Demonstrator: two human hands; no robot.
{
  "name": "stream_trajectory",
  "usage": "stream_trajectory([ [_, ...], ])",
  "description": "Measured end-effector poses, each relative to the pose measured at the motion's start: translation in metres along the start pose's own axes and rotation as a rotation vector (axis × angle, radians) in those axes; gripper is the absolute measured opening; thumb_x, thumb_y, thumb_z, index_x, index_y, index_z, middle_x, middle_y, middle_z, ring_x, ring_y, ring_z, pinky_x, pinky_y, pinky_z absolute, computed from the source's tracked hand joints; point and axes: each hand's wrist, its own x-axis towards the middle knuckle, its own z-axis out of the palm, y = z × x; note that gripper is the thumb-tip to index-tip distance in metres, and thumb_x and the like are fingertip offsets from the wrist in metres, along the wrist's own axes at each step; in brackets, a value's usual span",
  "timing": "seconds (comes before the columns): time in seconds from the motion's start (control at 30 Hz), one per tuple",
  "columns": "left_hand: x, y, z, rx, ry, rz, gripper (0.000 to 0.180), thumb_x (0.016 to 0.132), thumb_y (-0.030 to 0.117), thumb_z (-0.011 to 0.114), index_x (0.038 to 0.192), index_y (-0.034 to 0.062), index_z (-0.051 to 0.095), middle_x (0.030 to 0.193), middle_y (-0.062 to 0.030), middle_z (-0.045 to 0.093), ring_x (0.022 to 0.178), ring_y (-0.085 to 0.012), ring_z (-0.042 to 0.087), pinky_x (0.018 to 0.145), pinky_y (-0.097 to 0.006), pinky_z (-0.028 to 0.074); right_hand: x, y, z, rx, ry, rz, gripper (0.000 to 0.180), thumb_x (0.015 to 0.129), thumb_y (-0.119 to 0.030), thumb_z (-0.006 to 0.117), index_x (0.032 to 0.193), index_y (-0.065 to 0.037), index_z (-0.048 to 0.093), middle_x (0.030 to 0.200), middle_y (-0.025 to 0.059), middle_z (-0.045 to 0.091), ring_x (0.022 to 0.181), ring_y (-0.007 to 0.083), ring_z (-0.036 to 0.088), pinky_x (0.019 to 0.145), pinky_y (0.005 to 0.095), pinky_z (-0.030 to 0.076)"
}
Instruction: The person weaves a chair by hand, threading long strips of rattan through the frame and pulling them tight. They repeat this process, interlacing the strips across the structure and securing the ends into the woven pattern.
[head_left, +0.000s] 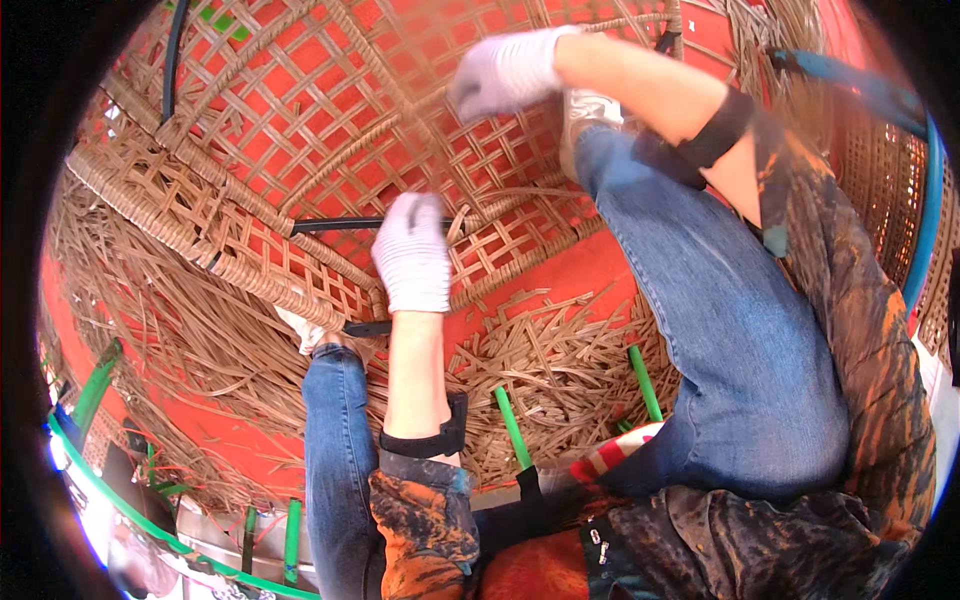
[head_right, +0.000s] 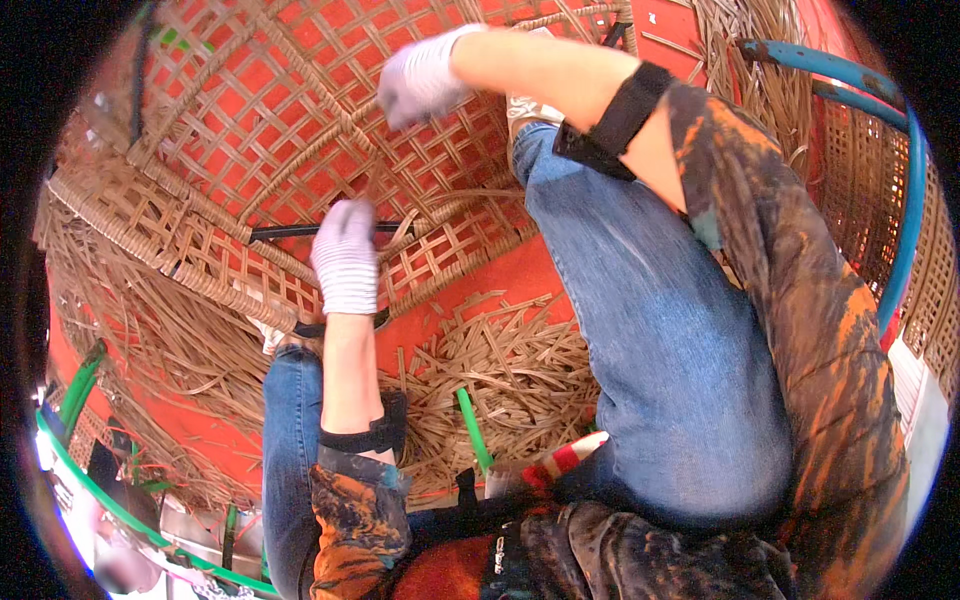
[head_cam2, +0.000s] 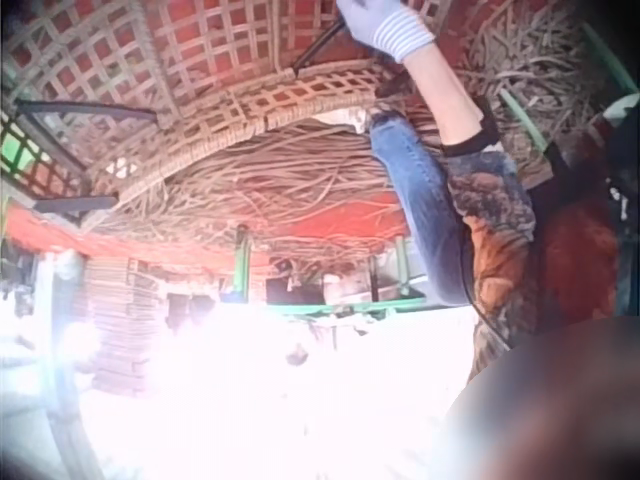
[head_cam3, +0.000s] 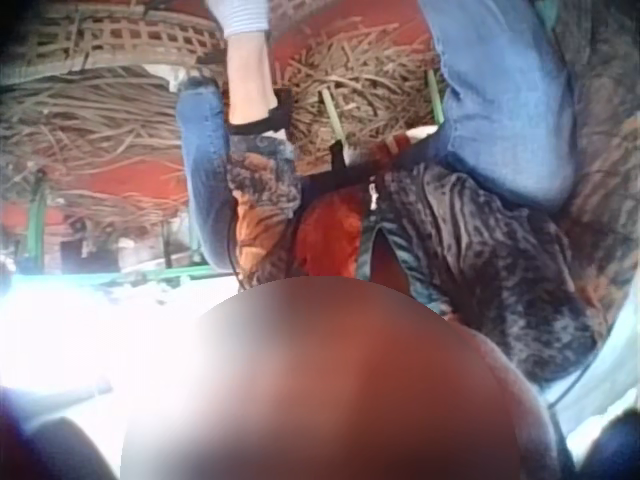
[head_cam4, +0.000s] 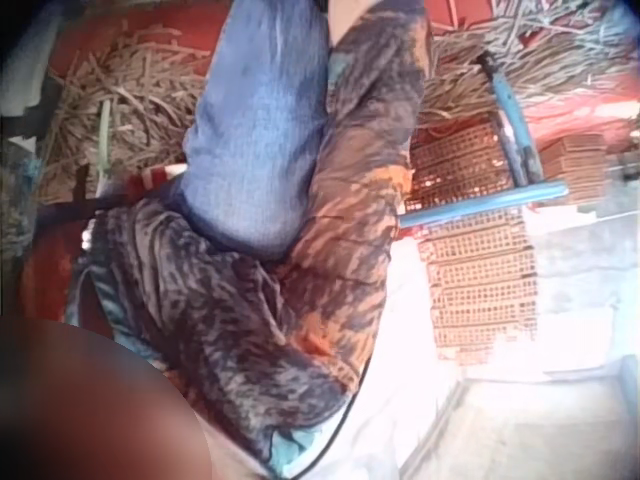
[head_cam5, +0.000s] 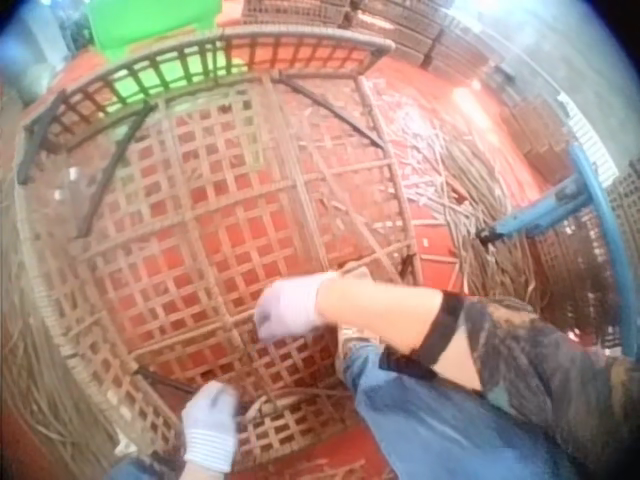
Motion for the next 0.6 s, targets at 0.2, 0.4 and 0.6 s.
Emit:
stream_trajectory([
  [0.2, 0.002, -0.012, -0.01, -0.324, -0.011, 0.071, 0.018, 0.09, 0.017, 0.059, 0.084, 0.0002, 0.061, 0.073, 0.0005, 0.052, 0.067, -0.0087, 0.045, 0.062, -0.025, 0.039, 0.012, 0.016, 0.009, 0.332, 0.008, 0.091, 0.03, 0.082, -0.028, 0.059, 0.098, -0.004, 0.067, 0.076, 0.0089, 0.066, 0.063, 0.0163, 0.061, 0.061, 0.0314, 0.05],
  [0.4, -0.005, -0.009, 0.018, -0.209, -0.088, 0.094, 0.015, 0.089, 0.013, 0.06, 0.083, -0.0015, 0.059, 0.072, -0.0059, 0.055, 0.067, -0.0095, 0.049, 0.063, -0.026, 0.042, 0.048, 0.005, 0.059, 0.14, 0.082, 0.061, 0.025, 0.078, -0.023, 0.063, 0.096, -0.006, 0.068, 0.073, 0.0086, 0.067, 0.065, 0.0171, 0.064, 0.062, 0.0328, 0.051],
  [0.6, -0.009, -0.007, 0.005, -0.169, -0.241, -0.059, 0.017, 0.091, 0.011, 0.057, 0.081, -0.0023, 0.057, 0.066, -0.0028, 0.054, 0.059, -0.0086, 0.048, 0.057, -0.026, 0.043, 0.055, 0.013, 0.071, 0.592, -0.037, 0.137, 0.018, 0.079, -0.017, 0.065, 0.09, -0.003, 0.067, 0.069, 0.0083, 0.065, 0.061, 0.0183, 0.064, 0.054, 0.0308, 0.054],
])
